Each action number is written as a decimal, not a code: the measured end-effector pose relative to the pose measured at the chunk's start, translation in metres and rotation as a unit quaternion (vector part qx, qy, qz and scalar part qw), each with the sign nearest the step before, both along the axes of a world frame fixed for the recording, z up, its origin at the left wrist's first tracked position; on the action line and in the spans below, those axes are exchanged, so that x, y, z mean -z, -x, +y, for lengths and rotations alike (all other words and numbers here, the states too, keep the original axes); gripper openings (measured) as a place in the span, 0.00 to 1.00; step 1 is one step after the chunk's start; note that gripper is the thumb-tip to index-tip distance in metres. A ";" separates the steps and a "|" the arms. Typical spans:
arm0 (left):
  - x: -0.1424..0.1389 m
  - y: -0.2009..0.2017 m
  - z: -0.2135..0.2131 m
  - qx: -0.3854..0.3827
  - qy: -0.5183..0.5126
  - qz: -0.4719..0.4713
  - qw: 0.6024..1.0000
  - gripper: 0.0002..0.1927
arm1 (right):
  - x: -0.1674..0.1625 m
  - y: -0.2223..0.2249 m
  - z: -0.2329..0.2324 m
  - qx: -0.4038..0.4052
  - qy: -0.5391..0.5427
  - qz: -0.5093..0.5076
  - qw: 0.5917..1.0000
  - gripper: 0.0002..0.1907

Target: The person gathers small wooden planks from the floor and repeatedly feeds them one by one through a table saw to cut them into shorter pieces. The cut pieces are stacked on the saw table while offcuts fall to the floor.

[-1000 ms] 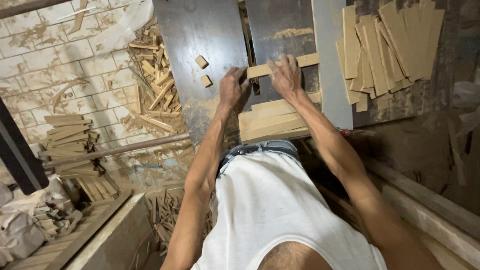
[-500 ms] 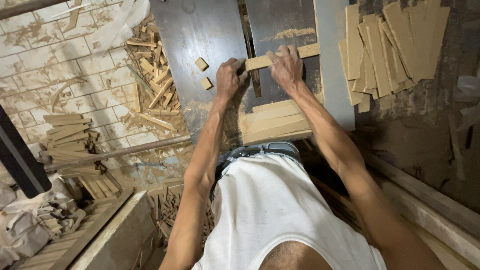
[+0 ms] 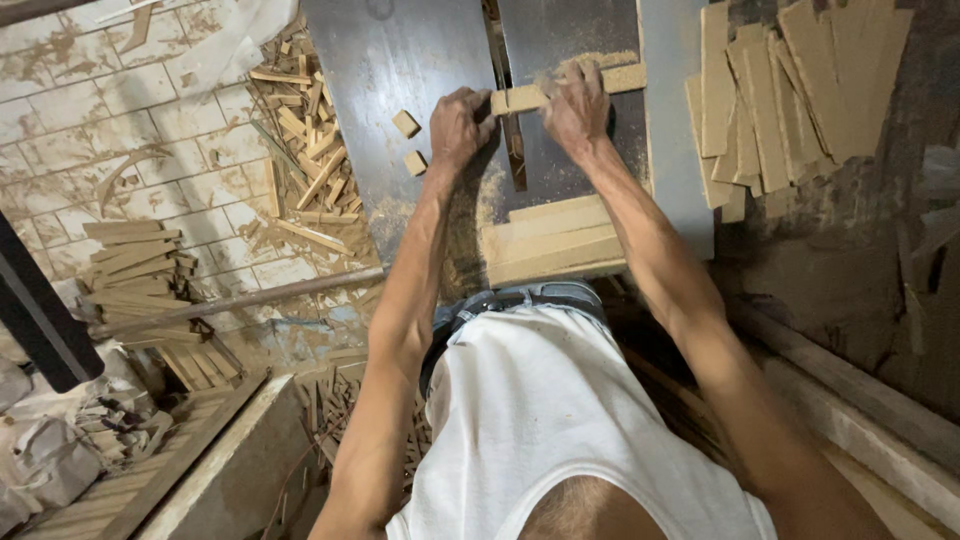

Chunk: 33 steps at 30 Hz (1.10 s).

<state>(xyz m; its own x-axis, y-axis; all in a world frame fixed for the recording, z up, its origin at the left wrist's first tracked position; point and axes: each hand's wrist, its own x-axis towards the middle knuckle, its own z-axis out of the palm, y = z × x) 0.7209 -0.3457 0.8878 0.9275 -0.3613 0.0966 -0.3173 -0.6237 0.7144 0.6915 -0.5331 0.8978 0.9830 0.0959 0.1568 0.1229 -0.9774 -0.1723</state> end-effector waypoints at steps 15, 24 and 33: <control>-0.011 0.016 0.029 -0.062 -0.007 -0.070 0.996 0.11 | -0.028 0.045 0.002 0.039 -0.102 0.068 0.992 0.12; 0.014 0.057 0.066 -0.022 -0.080 -0.111 0.990 0.21 | -0.093 0.064 -0.133 0.253 -0.061 0.135 0.956 0.24; 0.027 0.131 0.079 0.043 0.063 0.036 0.996 0.22 | -0.046 0.075 -0.237 0.192 0.166 -0.079 0.964 0.20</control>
<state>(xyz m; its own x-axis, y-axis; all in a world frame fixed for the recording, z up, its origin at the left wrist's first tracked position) 0.5898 -0.2663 0.8612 0.9000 -0.4285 0.0801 -0.3100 -0.5000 0.8086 0.6163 -0.7703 0.9439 0.9222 -0.1991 0.3317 -0.2596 -0.9541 0.1493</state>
